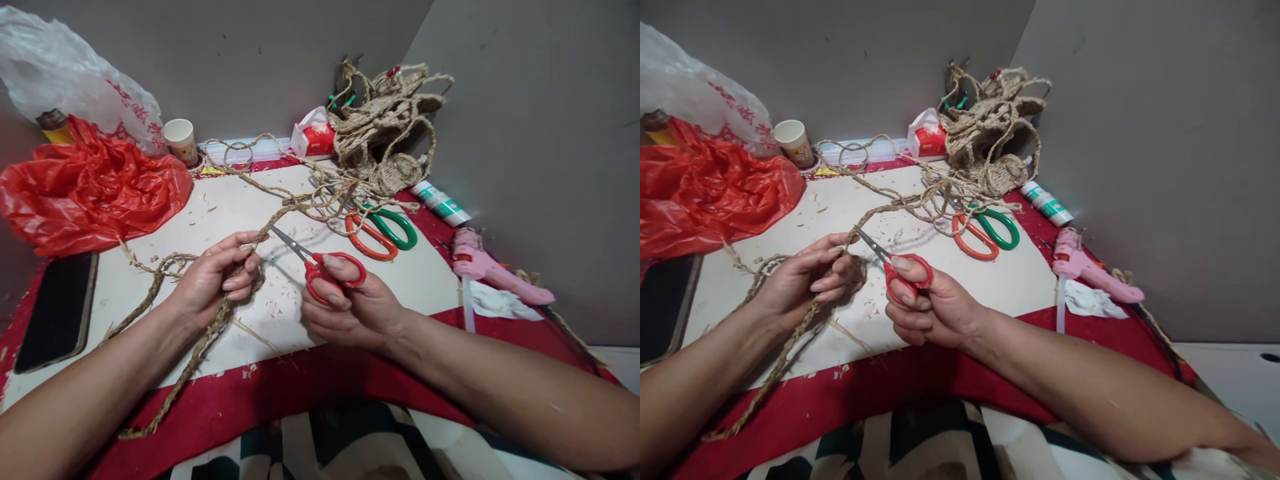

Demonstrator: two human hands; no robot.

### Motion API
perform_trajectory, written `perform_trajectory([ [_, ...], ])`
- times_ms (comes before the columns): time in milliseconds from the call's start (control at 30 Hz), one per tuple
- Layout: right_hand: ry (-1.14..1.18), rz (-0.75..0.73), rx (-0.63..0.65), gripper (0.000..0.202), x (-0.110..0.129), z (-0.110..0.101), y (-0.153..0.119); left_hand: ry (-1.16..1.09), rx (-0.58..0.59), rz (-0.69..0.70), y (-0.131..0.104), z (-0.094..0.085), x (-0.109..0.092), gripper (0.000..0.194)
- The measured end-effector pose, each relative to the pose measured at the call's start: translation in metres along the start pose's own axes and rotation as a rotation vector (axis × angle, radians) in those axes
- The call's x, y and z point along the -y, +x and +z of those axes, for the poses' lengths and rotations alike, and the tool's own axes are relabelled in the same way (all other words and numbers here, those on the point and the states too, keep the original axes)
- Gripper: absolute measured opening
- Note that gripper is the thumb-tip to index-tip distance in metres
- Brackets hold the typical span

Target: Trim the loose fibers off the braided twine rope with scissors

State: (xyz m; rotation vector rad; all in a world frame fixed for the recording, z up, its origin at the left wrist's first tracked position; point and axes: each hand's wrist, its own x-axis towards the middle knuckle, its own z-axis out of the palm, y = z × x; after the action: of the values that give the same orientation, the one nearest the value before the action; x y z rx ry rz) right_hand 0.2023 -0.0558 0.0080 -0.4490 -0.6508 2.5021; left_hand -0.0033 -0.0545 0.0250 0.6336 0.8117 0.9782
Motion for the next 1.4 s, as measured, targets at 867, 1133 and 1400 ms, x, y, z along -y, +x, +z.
perform_trajectory([
  [867, -0.311, -0.286, -0.367, 0.044, -0.001, 0.003, 0.003, 0.169, -0.071, 0.056, 0.001, 0.003, 0.003, 0.006],
  [1133, -0.295, -0.054, -0.043, 0.046, -0.011, 0.004, 0.000, 0.112, -0.049, 0.098, 0.003, -0.003, 0.004, 0.008],
  [1400, -0.049, 0.028, 0.016, 0.048, -0.007, -0.003, 0.002, 0.069, 0.022, 0.055, 0.003, -0.004, 0.004, 0.013],
])
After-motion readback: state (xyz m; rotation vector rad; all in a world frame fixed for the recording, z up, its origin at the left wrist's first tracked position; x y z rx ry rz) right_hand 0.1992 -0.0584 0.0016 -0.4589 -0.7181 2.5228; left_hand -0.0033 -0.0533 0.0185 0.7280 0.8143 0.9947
